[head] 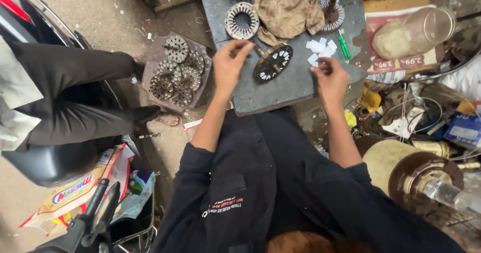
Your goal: The person inserts small white rectangular pieces into the slots of a circular motor stator. They repeatedly pick up the pieces from the table and press them into place around the stator's circumference.
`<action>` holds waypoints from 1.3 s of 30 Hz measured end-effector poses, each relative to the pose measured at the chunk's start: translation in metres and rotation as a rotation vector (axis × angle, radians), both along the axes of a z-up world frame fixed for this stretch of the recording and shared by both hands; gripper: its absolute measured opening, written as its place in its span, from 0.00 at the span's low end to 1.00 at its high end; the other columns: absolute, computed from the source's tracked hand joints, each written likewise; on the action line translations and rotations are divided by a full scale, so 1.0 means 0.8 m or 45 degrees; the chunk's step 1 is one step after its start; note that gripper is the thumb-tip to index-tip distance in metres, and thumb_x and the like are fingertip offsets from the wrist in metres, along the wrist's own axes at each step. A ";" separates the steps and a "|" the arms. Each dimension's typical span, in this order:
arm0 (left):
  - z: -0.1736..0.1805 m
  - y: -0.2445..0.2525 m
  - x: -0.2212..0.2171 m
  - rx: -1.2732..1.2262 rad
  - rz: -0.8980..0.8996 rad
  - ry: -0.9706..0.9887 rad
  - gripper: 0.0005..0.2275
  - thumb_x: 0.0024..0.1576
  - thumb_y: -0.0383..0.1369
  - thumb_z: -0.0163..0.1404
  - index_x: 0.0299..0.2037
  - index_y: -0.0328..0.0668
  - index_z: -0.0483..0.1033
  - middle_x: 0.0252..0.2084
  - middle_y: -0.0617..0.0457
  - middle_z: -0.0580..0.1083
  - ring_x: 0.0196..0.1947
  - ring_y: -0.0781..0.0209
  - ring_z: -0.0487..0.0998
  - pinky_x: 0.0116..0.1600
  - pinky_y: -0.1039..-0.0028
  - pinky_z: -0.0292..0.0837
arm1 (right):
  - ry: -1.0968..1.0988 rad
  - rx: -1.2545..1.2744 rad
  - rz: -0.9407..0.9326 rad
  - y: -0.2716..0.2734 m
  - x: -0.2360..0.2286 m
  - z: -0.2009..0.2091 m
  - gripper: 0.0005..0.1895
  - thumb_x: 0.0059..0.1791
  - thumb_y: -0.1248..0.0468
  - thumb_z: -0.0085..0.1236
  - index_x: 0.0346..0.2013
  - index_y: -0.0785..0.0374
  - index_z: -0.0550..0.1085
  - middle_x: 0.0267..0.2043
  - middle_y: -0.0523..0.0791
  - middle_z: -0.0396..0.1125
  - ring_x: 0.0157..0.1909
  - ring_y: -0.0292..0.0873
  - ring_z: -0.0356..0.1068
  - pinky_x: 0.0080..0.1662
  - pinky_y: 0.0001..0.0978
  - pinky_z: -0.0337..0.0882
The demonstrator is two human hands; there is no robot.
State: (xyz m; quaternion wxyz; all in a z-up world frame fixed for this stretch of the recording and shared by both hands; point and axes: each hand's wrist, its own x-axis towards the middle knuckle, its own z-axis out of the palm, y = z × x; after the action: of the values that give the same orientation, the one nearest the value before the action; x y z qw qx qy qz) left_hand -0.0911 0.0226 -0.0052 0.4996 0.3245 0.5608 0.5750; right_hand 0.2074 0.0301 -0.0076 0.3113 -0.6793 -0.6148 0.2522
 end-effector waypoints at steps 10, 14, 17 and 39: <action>0.068 -0.047 -0.014 0.230 -0.058 1.128 0.07 0.56 0.32 0.62 0.41 0.40 0.83 0.43 0.48 0.80 0.45 0.51 0.80 0.49 0.66 0.74 | 0.790 -0.134 0.249 -0.017 -0.062 0.026 0.08 0.51 0.72 0.64 0.46 0.69 0.79 0.39 0.43 0.75 0.40 0.34 0.74 0.45 0.24 0.74; 0.079 -0.060 0.010 0.199 -0.149 0.372 0.09 0.58 0.30 0.60 0.45 0.35 0.83 0.42 0.49 0.82 0.41 0.63 0.82 0.47 0.75 0.76 | 0.871 -0.189 0.327 -0.026 -0.105 0.054 0.09 0.51 0.72 0.64 0.46 0.68 0.80 0.41 0.43 0.76 0.43 0.34 0.74 0.47 0.24 0.74; 0.071 -0.064 0.018 0.007 -0.151 0.167 0.09 0.58 0.30 0.60 0.45 0.33 0.84 0.38 0.51 0.83 0.36 0.69 0.80 0.43 0.78 0.76 | 0.701 -0.097 0.399 -0.025 -0.125 0.075 0.09 0.49 0.71 0.65 0.44 0.69 0.81 0.41 0.45 0.76 0.42 0.35 0.74 0.45 0.25 0.73; 0.006 -0.062 0.014 0.101 -0.313 -0.581 0.05 0.60 0.26 0.55 0.41 0.34 0.72 0.28 0.50 0.77 0.21 0.65 0.77 0.26 0.76 0.71 | 0.606 -0.114 0.776 -0.019 -0.126 0.068 0.18 0.41 0.73 0.67 0.46 0.69 0.79 0.47 0.47 0.74 0.42 0.37 0.75 0.43 0.28 0.78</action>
State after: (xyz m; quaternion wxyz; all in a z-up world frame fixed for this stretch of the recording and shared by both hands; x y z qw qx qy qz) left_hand -0.0800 -0.0271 -0.0004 0.6661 0.2714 0.3669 0.5899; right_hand 0.1070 0.0147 0.0465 0.3262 -0.4008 -0.6874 0.5103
